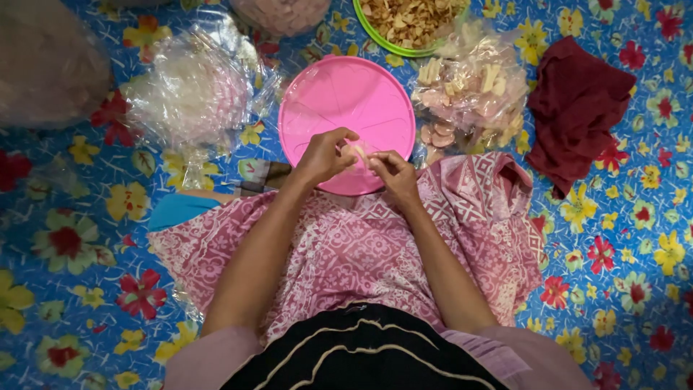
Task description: Sorting small food items by hand and pouring more from a container onto a plate
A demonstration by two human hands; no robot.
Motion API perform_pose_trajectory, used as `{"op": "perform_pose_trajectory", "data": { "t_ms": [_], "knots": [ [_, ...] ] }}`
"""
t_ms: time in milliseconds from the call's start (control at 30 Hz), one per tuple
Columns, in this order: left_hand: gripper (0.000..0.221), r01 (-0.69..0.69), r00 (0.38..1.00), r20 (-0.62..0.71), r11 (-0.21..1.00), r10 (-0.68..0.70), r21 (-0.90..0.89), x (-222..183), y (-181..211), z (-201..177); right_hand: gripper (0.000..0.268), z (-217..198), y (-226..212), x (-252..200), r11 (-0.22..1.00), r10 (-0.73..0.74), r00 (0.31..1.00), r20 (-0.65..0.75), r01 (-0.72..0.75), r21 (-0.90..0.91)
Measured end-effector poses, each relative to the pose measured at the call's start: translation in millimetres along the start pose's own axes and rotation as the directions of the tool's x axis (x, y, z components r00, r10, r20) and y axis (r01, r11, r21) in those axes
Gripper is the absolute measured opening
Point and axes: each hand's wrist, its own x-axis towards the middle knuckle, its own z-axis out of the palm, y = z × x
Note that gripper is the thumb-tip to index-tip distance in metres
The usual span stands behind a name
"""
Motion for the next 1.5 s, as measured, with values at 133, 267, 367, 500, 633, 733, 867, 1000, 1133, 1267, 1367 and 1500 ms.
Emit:
{"op": "perform_pose_trajectory", "data": {
  "t_ms": [133, 267, 367, 500, 633, 733, 867, 1000, 1133, 1267, 1367, 1500],
  "knots": [
    [0.044, 0.006, 1.000, 0.019, 1.000, -0.006, -0.013, -2, 7, -1, 0.025, 5, -14, -4, 0.999, 0.037, 0.999, -0.004, -0.037, 0.011],
    [0.042, 0.022, 1.000, 0.020, 0.999, -0.022, 0.023, 2, -4, 4, 0.015, 4, -11, -2, 0.999, 0.047, 0.998, -0.039, -0.048, -0.024],
    [0.042, 0.023, 0.999, 0.026, 0.998, -0.025, 0.063, 3, -2, 2, 0.012, 3, 1, 1, 0.999, 0.030, 0.997, -0.066, -0.033, -0.043],
    [0.041, 0.037, 0.998, 0.041, 0.996, -0.040, 0.076, 0, -2, 3, 0.009, 7, -16, -2, 0.997, 0.019, 0.997, -0.070, -0.024, -0.077],
    [0.044, 0.044, 0.996, 0.075, 0.997, -0.049, 0.061, -3, 1, 2, 0.007, 9, -37, -5, 0.997, 0.020, 1.000, -0.019, -0.022, -0.073],
    [0.034, 0.051, 0.997, 0.060, 0.995, -0.056, 0.086, -2, 2, 2, 0.005, 9, -39, -5, 1.000, 0.019, 0.999, 0.034, -0.018, -0.026],
    [0.017, 0.008, 0.999, 0.031, 0.994, -0.012, 0.112, 0, 5, 3, 0.005, 10, -39, -5, 0.997, -0.038, 0.996, 0.084, 0.044, -0.071],
    [0.008, 0.011, 1.000, -0.017, 0.996, -0.010, 0.084, -2, 19, -3, 0.010, 10, -38, -7, 0.998, -0.006, 1.000, 0.015, 0.005, 0.056],
    [0.008, -0.002, 1.000, -0.028, 0.999, 0.003, 0.053, 2, 10, -1, 0.021, 5, -23, -5, 0.996, 0.001, 1.000, -0.031, 0.002, 0.088],
    [0.007, -0.009, 1.000, -0.028, 0.999, 0.011, 0.036, 2, 8, 0, 0.032, 6, -24, -6, 0.993, 0.053, 0.998, -0.024, -0.050, 0.103],
    [0.011, -0.029, 1.000, -0.004, 0.999, 0.029, 0.042, 2, 10, 0, 0.020, 7, -22, -6, 0.996, 0.063, 0.998, -0.010, -0.062, 0.069],
    [0.034, -0.056, 0.997, 0.052, 0.998, 0.054, 0.031, -9, 25, -4, 0.010, 7, -24, -7, 1.000, 0.007, 1.000, 0.010, -0.007, -0.003]
  ]
}}
